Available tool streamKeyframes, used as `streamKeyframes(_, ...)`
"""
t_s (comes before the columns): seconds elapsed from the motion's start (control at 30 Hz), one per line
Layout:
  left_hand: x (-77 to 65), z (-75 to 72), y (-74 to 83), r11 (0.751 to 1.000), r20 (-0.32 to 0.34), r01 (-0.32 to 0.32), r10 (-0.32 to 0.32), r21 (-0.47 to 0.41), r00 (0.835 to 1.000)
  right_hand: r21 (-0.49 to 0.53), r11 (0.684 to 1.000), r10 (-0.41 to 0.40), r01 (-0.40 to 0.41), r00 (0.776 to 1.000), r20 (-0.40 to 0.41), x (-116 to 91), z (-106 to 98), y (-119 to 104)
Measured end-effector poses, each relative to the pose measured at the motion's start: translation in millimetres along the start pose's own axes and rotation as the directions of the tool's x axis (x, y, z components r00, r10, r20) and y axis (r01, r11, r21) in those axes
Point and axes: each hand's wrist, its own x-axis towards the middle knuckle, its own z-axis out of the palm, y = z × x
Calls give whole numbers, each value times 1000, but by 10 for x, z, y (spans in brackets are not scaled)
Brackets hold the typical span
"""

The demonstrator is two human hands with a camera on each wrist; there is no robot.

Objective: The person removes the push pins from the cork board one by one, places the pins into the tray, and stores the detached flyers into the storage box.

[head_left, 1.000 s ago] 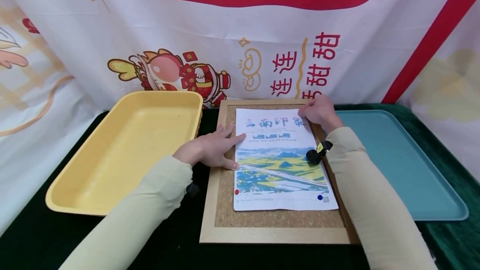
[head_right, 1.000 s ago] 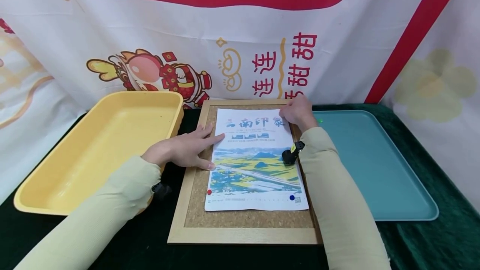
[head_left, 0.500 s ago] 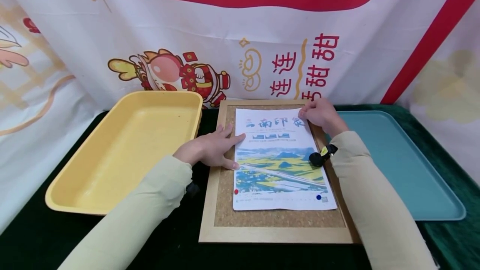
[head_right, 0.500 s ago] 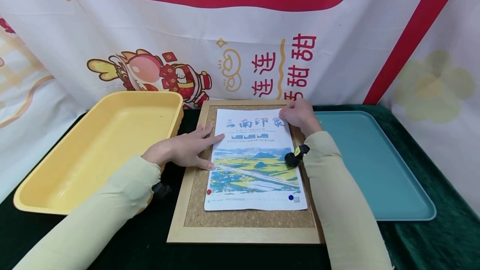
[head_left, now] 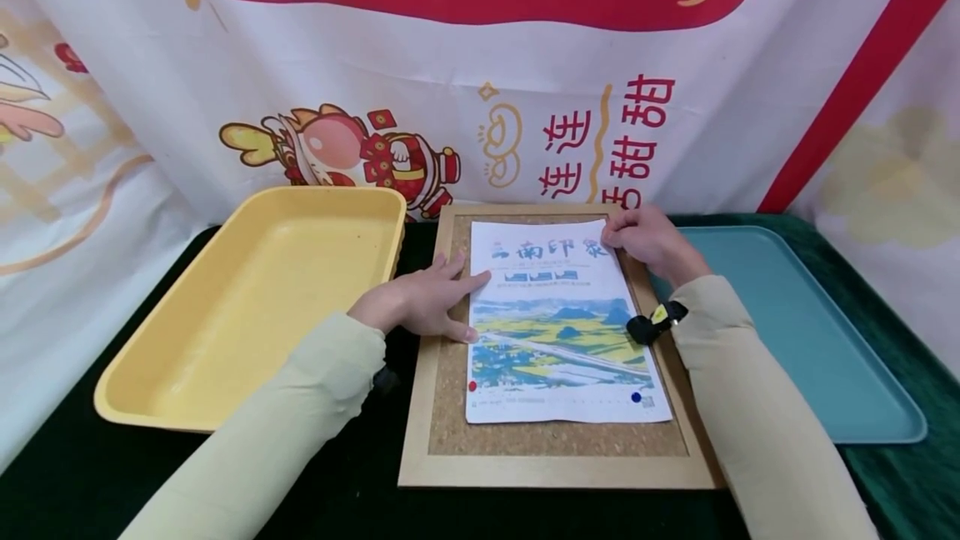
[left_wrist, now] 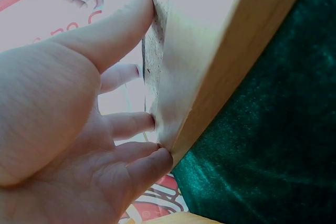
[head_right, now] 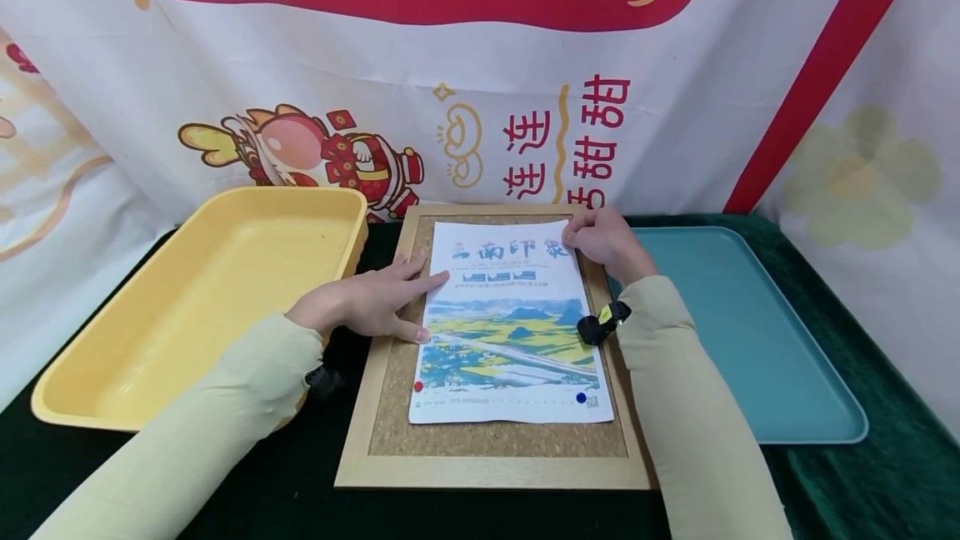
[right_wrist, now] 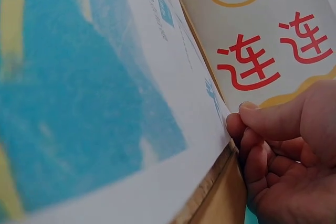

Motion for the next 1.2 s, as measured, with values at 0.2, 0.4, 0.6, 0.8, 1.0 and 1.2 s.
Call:
streamKeyframes(0.2,28,14,15,1000,-4,-3,3,-3,1000,-9,1000,22,-22,1000,-11,-56,-1,60)
streamKeyframes(0.4,50,26,37,1000,-4,-3,3,-3,1000,-16,999,33,-33,999,-21,-123,6,96)
streamKeyframes(0.6,49,34,49,1000,0,6,-6,-5,1000,22,999,40,-40,999,0,-200,-16,125)
streamKeyframes(0.8,18,26,38,1000,-5,14,-14,2,1000,73,997,25,-27,999,24,-203,-33,139)
streamKeyframes(1.0,-9,28,7,1000,-7,16,-16,3,1000,142,990,-17,18,1000,-2,-200,-82,198)
streamKeyframes(1.2,-9,28,0,1000,-5,17,-17,5,1000,141,988,-57,69,995,-86,-256,-216,246)
